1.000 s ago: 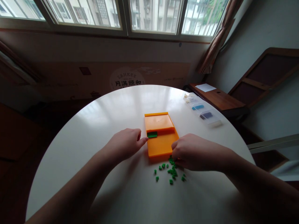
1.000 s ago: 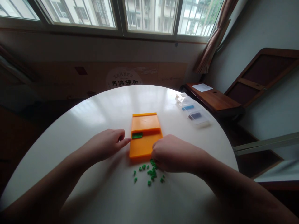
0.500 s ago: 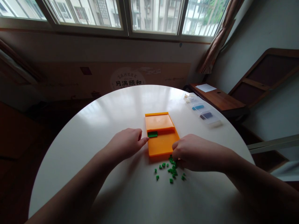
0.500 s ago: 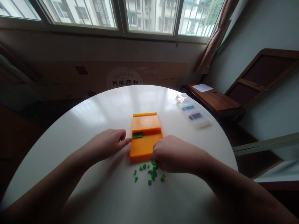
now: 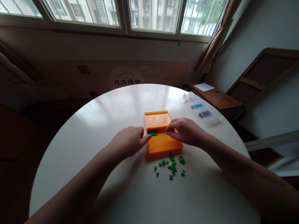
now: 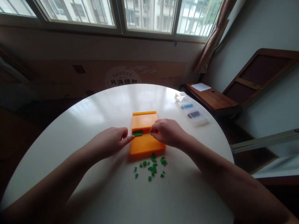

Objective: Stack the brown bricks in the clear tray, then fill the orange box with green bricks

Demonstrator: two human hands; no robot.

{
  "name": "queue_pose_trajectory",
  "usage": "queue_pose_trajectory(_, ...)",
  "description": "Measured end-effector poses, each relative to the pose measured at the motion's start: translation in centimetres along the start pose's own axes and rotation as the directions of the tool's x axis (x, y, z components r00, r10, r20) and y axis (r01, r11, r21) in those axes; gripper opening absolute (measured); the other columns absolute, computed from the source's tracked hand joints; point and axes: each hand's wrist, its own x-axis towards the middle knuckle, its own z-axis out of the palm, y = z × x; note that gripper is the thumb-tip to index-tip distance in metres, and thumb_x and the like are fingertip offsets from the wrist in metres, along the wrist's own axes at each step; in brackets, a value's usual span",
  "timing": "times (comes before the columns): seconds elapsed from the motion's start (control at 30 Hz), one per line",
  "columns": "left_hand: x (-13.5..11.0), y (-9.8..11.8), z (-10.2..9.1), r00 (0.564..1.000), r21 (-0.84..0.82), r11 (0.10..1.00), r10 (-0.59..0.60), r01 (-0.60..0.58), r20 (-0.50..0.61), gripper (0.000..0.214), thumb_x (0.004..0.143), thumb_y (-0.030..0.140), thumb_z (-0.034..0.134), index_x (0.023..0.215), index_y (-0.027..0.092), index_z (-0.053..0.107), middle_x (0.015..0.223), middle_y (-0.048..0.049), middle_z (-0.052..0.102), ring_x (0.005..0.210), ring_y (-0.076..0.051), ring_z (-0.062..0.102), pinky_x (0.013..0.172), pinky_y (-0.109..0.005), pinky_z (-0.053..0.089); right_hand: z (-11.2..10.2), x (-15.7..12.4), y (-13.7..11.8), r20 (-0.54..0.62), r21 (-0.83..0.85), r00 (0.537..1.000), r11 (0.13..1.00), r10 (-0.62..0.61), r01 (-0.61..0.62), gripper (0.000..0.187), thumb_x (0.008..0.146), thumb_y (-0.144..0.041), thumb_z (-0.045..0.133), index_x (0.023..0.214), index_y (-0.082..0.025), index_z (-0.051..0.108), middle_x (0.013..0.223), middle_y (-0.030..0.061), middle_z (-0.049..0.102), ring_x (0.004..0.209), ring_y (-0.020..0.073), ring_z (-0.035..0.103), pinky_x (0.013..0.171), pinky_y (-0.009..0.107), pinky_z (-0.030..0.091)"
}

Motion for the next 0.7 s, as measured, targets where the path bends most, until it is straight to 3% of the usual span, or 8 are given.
queue_pose_trajectory(0.13,0.0,0.0,0.2,1.0,-0.009,1.0,0.017,-0.017,0.004,0.048,0.087,0.062,0.038,0.078,0.022,0.063,0.084,-0.0078,0.07,0.071,-0.023,0.061,0.056,-0.031,0.036,0.4,0.2,-0.4,0.072,-0.037,0.997,0.999,-0.008,0.01,0.013,0.084,-0.024,0.063,0.086,-0.024,0.076,0.086,0.001,0.073,0.075,0.015,0.063,0.064,0.025,0.041)
queue_pose_trajectory(0.37,0.1,0.1,0.4,0.999,0.004,0.999,0.043,-0.043,-0.009,0.045,0.088,0.059,0.039,0.077,0.022,0.062,0.085,-0.007,0.07,0.071,-0.023,0.062,0.055,-0.031,0.036,0.9,0.7,-1.0,0.082,-0.111,0.996,0.994,0.03,-0.021,0.017,0.084,-0.024,0.061,0.088,-0.025,0.077,0.09,0.0009,0.073,0.08,0.0164,0.064,0.063,0.025,0.04)
queue_pose_trajectory(0.57,-0.1,0.2,0.3,0.999,0.004,0.999,0.051,-0.051,-0.001,0.045,0.088,0.059,0.038,0.079,0.022,0.063,0.086,-0.0072,0.071,0.072,-0.024,0.063,0.056,-0.032,0.039,1.0,0.9,-1.3,-0.013,-0.117,0.996,0.989,0.085,-0.086,0.023,0.084,-0.019,0.06,0.097,-0.029,0.076,0.096,-0.0003,0.072,0.084,0.0156,0.065,0.066,0.025,0.04)
queue_pose_trajectory(0.7,-0.1,0.2,0.3,0.999,0.005,0.999,0.053,-0.053,-0.008,0.045,0.089,0.058,0.038,0.079,0.022,0.063,0.086,-0.0075,0.071,0.072,-0.024,0.063,0.056,-0.031,0.04,0.7,0.5,-1.6,-0.05,-0.124,0.99,0.983,0.128,-0.134,0.016,0.086,-0.027,0.06,0.088,-0.027,0.076,0.094,-0.0005,0.072,0.079,0.0145,0.064,0.063,0.025,0.039)
